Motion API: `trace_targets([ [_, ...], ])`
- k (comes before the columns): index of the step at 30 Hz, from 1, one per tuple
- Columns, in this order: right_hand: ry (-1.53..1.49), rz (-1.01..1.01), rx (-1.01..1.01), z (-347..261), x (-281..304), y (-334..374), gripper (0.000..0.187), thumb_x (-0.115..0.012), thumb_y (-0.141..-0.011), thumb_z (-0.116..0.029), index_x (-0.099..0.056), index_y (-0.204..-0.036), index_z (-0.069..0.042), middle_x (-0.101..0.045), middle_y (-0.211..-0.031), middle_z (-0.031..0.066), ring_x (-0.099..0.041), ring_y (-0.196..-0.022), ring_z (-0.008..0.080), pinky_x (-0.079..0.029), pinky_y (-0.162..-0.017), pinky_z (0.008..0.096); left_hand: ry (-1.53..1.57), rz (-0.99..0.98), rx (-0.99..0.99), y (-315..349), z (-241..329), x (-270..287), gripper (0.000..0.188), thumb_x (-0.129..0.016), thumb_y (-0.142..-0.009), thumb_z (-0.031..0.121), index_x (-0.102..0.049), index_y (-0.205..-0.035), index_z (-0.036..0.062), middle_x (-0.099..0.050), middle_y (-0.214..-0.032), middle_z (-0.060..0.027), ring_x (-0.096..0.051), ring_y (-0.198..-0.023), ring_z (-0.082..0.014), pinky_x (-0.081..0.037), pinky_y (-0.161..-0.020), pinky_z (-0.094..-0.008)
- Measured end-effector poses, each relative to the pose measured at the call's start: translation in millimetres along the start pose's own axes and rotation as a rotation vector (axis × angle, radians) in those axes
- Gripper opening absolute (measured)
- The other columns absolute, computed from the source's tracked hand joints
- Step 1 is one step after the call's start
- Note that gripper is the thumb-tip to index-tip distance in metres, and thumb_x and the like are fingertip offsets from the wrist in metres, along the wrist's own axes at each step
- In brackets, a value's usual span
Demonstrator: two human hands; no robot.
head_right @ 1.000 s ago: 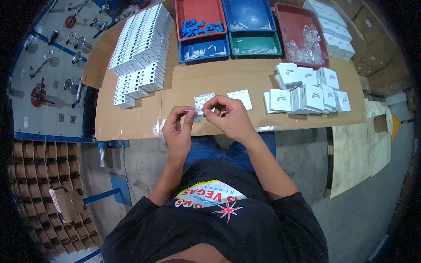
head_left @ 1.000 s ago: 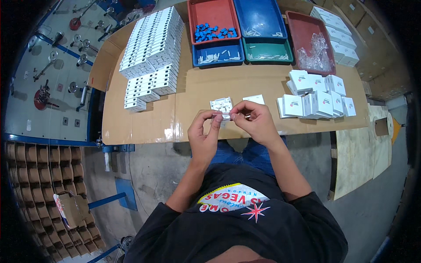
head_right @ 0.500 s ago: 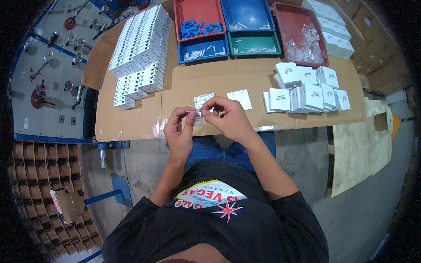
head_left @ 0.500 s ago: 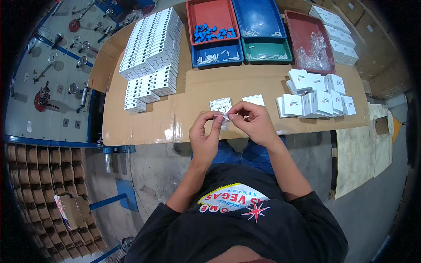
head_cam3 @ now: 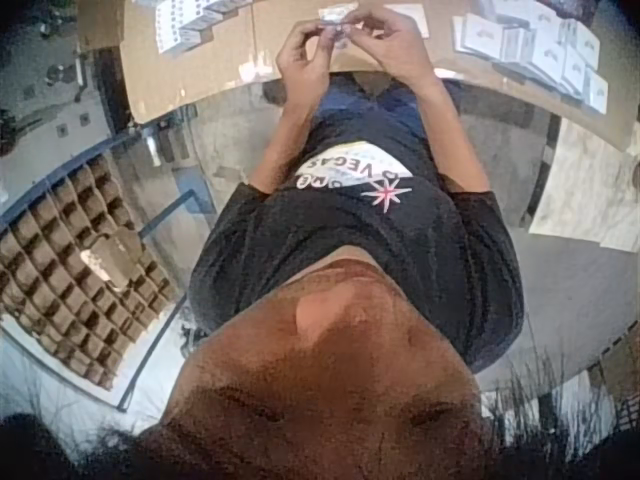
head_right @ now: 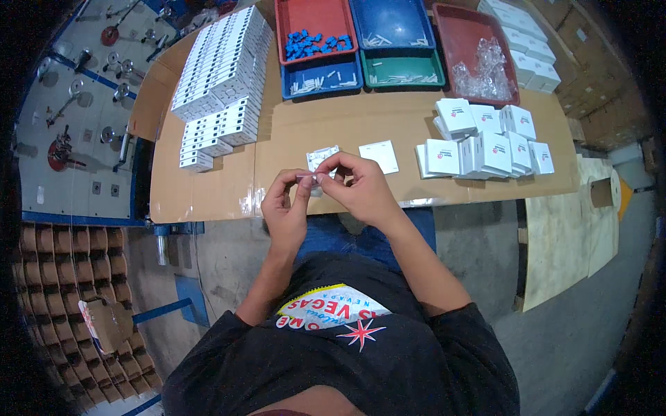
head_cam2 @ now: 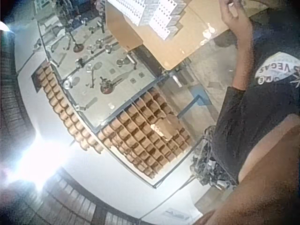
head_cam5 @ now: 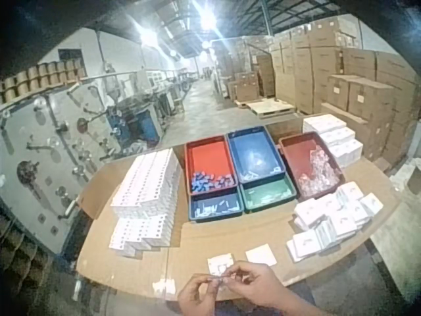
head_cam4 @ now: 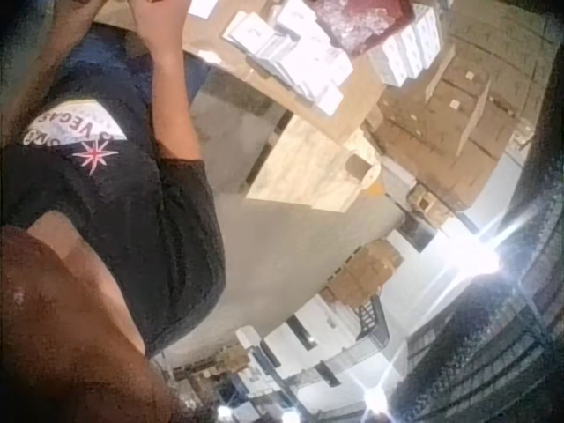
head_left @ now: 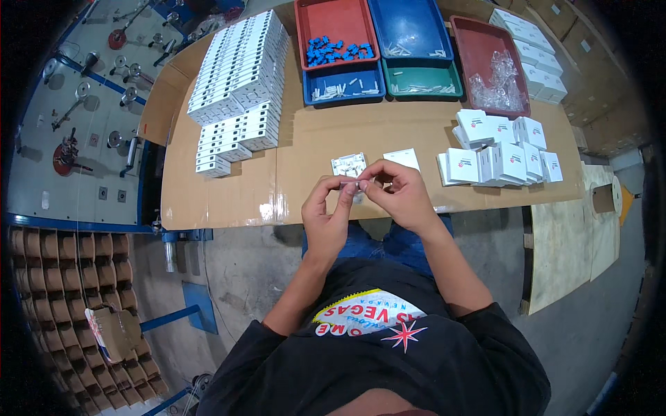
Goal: The person assembles small electronic components into white cardboard boxes. They place a circuit board and a blue plastic piece into the box, close the lid, and stack the finished unit. The process is repeated with multiple units on a table in a warehouse setting.
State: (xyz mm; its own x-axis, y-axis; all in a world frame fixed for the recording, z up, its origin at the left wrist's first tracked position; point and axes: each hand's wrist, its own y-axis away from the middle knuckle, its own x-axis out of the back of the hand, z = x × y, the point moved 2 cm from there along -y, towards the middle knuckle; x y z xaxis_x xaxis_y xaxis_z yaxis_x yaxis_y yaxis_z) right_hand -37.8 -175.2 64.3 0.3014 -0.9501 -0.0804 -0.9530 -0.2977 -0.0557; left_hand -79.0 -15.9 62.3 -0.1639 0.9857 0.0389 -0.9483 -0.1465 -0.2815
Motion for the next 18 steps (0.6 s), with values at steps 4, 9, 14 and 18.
trace_targets([
  [4,0.022,0.006,0.015,4.4,-0.9,0.0,0.01,-0.074,-0.092,-0.009,-0.072,-0.099,-0.003,-0.065,-0.083,-0.0036,-0.048,-0.069,0.0028,-0.04,-0.061,0.0214,-0.036,0.015,-0.006,-0.4,1.0,0.8,0.009,-0.067,-0.101,0.005,-0.067,-0.107,-0.0024,-0.068,-0.102,-0.0064,-0.061,-0.098,-0.0125,-0.048,-0.091,-0.0275],
  [9,0.016,0.027,0.017,1.6,-4.3,1.1,0.009,-0.074,-0.092,-0.009,-0.072,-0.099,-0.002,-0.064,-0.08,-0.0032,-0.048,-0.067,0.0028,-0.039,-0.06,0.0211,-0.007,0.027,0.012,-0.5,-1.9,0.8,0.01,-0.067,-0.101,0.005,-0.068,-0.106,-0.003,-0.069,-0.102,-0.0064,-0.062,-0.098,-0.0125,-0.049,-0.091,-0.0277],
  [14,0.015,0.062,0.052,5.6,-2.4,-0.6,0.009,-0.075,-0.092,-0.009,-0.072,-0.098,-0.002,-0.066,-0.081,-0.0031,-0.048,-0.067,0.0025,-0.039,-0.06,0.0215,0.046,0.006,0.057,0.8,-5.4,2.2,0.016,-0.064,-0.103,0.007,-0.069,-0.112,-0.0045,-0.072,-0.107,-0.0084,-0.066,-0.1,-0.0136,-0.051,-0.092,-0.0282],
  [18,0.022,0.052,0.018,8.6,0.3,0.3,0.009,-0.075,-0.091,-0.009,-0.072,-0.097,-0.002,-0.066,-0.081,-0.0038,-0.048,-0.068,0.0023,-0.039,-0.06,0.0214,0.034,0.028,0.106,0.7,-5.6,1.6,0.017,-0.063,-0.104,0.008,-0.07,-0.112,-0.0048,-0.073,-0.105,-0.0085,-0.067,-0.1,-0.0136,-0.052,-0.092,-0.0284],
])
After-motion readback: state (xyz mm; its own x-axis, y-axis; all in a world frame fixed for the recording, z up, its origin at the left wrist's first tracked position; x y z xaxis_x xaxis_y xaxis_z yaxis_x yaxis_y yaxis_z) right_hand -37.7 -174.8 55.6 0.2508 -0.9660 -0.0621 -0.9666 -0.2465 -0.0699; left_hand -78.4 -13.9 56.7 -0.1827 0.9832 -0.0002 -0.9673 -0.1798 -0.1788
